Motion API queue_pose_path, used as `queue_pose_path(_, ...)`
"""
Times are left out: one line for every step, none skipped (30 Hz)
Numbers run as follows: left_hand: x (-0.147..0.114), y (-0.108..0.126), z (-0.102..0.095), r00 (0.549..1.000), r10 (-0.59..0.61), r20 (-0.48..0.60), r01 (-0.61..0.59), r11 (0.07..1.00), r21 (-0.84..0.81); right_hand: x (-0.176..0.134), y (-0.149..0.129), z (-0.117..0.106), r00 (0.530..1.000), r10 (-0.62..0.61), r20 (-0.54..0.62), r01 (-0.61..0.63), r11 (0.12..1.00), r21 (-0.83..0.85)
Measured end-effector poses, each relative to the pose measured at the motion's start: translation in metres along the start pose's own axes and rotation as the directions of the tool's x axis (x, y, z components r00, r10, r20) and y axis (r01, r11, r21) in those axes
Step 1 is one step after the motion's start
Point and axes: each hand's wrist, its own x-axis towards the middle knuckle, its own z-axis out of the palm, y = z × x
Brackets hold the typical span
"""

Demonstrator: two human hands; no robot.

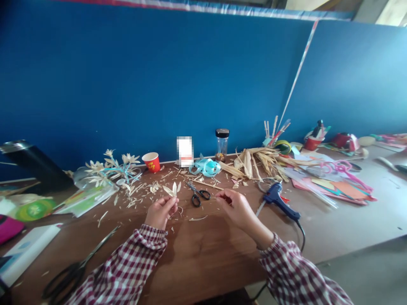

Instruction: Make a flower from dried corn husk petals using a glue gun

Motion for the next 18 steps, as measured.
queue_pose_path(0.001,0.003,-0.001,1.0,0.0,-0.013,0.0,1.0,-0.018,-0.001,0.002,-0.005,1.0,-0.007,-0.011,0.006,0.998,-0.059)
queue_pose_path(0.002,0.006,-0.003,1.0,-0.004,-0.03,0.003,0.999,-0.039,-0.002,0.004,-0.01,1.0,-0.01,-0.02,0.007,0.994,-0.107)
queue_pose_path(0.003,0.01,-0.005,0.998,-0.006,-0.055,0.002,0.997,-0.071,-0.003,0.006,-0.015,1.0,-0.01,-0.029,0.006,0.989,-0.146)
queue_pose_path(0.005,0.015,-0.008,0.997,-0.007,-0.082,-0.002,0.994,-0.108,-0.003,0.009,-0.019,0.999,-0.011,-0.035,0.004,0.984,-0.178)
queue_pose_path(0.008,0.02,-0.011,0.994,-0.008,-0.109,-0.008,0.989,-0.147,-0.004,0.011,-0.022,0.999,-0.01,-0.038,0.002,0.978,-0.208)
queue_pose_path(0.01,0.026,-0.015,0.989,0.001,-0.148,-0.03,0.981,-0.191,-0.004,0.014,-0.025,0.999,-0.01,-0.039,0.0,0.971,-0.24)
queue_pose_path(0.012,0.03,-0.018,0.982,-0.005,-0.188,-0.037,0.974,-0.223,-0.004,0.017,-0.026,0.999,-0.01,-0.036,0.0,0.961,-0.276)
queue_pose_path(0.013,0.034,-0.021,0.978,-0.007,-0.21,-0.045,0.969,-0.242,-0.004,0.019,-0.026,0.999,-0.012,-0.03,0.002,0.949,-0.315)
queue_pose_path(0.015,0.038,-0.023,0.972,-0.012,-0.234,-0.05,0.965,-0.258,-0.004,0.02,-0.025,1.0,-0.014,-0.019,0.007,0.936,-0.352)
queue_pose_path(0.015,0.041,-0.025,0.969,-0.018,-0.248,-0.05,0.962,-0.267,-0.005,0.02,-0.022,1.0,-0.017,-0.003,0.015,0.925,-0.38)
queue_pose_path(0.016,0.044,-0.026,0.966,-0.021,-0.258,-0.053,0.96,-0.274,-0.006,0.019,-0.017,1.0,-0.022,0.018,0.028,0.919,-0.394)
queue_pose_path(0.015,0.046,-0.027,0.962,-0.022,-0.271,-0.058,0.957,-0.283,-0.007,0.016,-0.01,0.998,-0.031,0.046,0.047,0.917,-0.397)
queue_pose_path(0.015,0.048,-0.028,0.959,-0.022,-0.283,-0.064,0.955,-0.291,-0.01,0.011,-0.002,0.996,-0.041,0.079,0.068,0.918,-0.39)
queue_pose_path(0.015,0.049,-0.028,0.956,-0.022,-0.292,-0.069,0.952,-0.298,-0.013,0.005,0.007,0.992,-0.054,0.116,0.095,0.921,-0.379)
queue_pose_path(0.014,0.05,-0.028,0.954,-0.022,-0.299,-0.073,0.95,-0.304,-0.017,-0.002,0.017,0.985,-0.07,0.157,0.124,0.921,-0.37)
queue_pose_path(0.014,0.051,-0.028,0.953,-0.022,-0.302,-0.076,0.948,-0.31,-0.022,-0.01,0.027,0.976,-0.086,0.201,0.156,0.92,-0.36)
queue_pose_path(0.014,0.052,-0.028,0.954,-0.02,-0.301,-0.078,0.947,-0.312,-0.028,-0.019,0.036,0.96,-0.116,0.256,0.201,0.921,-0.335)
queue_pose_path(0.014,0.052,-0.028,0.956,-0.017,-0.294,-0.079,0.947,-0.311,-0.035,-0.028,0.045,0.938,-0.147,0.315,0.244,0.924,-0.293)
